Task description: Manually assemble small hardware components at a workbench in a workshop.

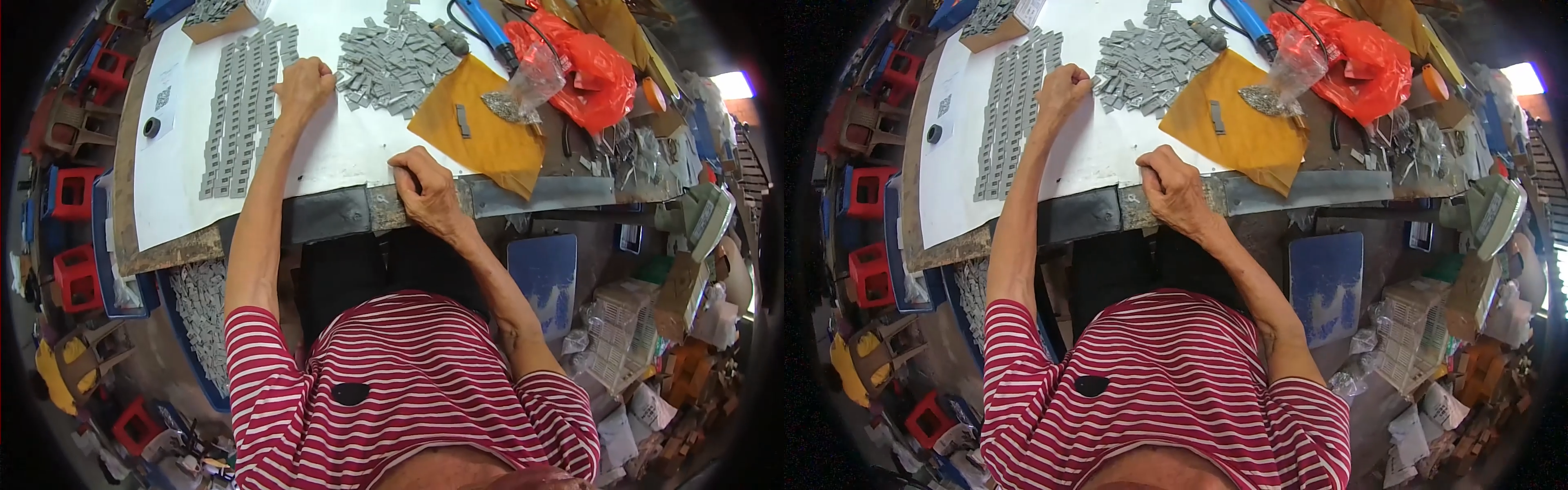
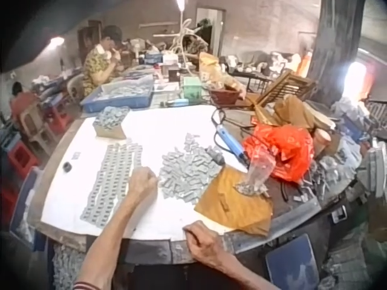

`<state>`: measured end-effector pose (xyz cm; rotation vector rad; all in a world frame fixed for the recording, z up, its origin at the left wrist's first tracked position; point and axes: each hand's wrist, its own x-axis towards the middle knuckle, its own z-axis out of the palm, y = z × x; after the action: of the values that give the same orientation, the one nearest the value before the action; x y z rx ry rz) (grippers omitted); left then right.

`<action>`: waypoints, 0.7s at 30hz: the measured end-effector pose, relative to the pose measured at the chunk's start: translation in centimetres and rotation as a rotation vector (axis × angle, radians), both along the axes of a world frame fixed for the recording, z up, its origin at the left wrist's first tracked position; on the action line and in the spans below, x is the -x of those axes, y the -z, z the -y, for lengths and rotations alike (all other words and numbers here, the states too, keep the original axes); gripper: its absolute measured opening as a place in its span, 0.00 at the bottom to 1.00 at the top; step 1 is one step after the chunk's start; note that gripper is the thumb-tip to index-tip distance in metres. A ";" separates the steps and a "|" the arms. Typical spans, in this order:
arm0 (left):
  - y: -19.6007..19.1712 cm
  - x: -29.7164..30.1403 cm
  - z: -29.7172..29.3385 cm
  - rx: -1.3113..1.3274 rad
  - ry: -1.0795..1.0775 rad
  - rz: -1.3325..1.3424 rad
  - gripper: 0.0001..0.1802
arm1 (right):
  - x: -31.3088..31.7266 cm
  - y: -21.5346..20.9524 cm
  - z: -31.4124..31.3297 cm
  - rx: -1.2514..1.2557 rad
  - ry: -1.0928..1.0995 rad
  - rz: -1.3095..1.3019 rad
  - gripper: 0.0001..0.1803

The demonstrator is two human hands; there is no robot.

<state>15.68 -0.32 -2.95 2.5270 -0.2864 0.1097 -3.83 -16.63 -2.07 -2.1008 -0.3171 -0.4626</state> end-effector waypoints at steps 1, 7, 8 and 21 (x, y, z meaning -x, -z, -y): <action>0.0 0.0 0.0 0.001 0.004 -0.001 0.07 | 0.2 -0.3 0.1 0.001 0.004 -0.001 0.07; 0.1 -0.1 -0.7 0.094 0.040 -0.066 0.07 | -0.5 -3.8 3.1 0.011 0.067 -0.039 0.05; 0.1 0.0 -0.8 0.104 0.049 -0.056 0.08 | -1.1 -4.0 4.3 0.046 0.093 -0.056 0.05; 0.0 0.8 -0.4 0.068 0.091 0.063 0.04 | -7.3 -0.4 11.0 0.599 0.091 0.060 0.03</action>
<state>14.87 0.13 -2.93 2.4417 -0.4149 0.1606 3.51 -27.68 -1.64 -2.6955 -0.4353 -0.5305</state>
